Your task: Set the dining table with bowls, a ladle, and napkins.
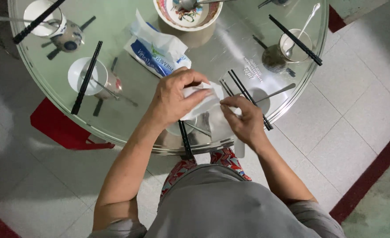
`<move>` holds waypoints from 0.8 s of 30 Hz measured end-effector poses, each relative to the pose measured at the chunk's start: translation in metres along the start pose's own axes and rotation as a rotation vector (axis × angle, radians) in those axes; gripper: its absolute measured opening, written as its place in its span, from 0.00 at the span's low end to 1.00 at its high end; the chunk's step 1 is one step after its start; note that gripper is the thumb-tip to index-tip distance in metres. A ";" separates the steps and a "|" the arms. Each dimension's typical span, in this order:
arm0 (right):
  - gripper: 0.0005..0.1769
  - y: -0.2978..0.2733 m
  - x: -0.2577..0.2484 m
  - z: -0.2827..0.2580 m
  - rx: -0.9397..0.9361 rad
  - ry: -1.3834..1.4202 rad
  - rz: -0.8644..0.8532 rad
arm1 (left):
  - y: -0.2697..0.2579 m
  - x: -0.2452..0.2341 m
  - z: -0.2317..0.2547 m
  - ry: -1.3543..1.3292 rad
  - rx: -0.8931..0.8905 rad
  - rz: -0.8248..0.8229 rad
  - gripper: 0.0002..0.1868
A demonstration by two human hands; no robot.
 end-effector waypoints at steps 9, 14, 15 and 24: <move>0.27 0.006 0.005 0.002 0.092 -0.006 -0.004 | 0.002 0.003 -0.005 -0.112 -0.053 -0.033 0.10; 0.09 0.010 0.016 0.014 0.059 0.035 -0.031 | 0.000 0.008 -0.013 -0.094 -0.084 -0.085 0.11; 0.09 0.010 0.012 0.008 0.057 0.035 -0.032 | 0.001 0.010 -0.018 -0.093 -0.083 -0.083 0.11; 0.11 -0.011 0.017 0.106 0.699 0.812 -0.145 | -0.009 0.021 -0.071 -0.418 -0.295 -0.081 0.31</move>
Point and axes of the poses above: each hand's wrist, its own y-axis towards the middle knuckle, its own x-axis out of the palm, z = x × y, the point moved 10 cm from there along y, towards the middle knuckle, and after that the axes turned 6 degrees about y, right-handed, at the moved point
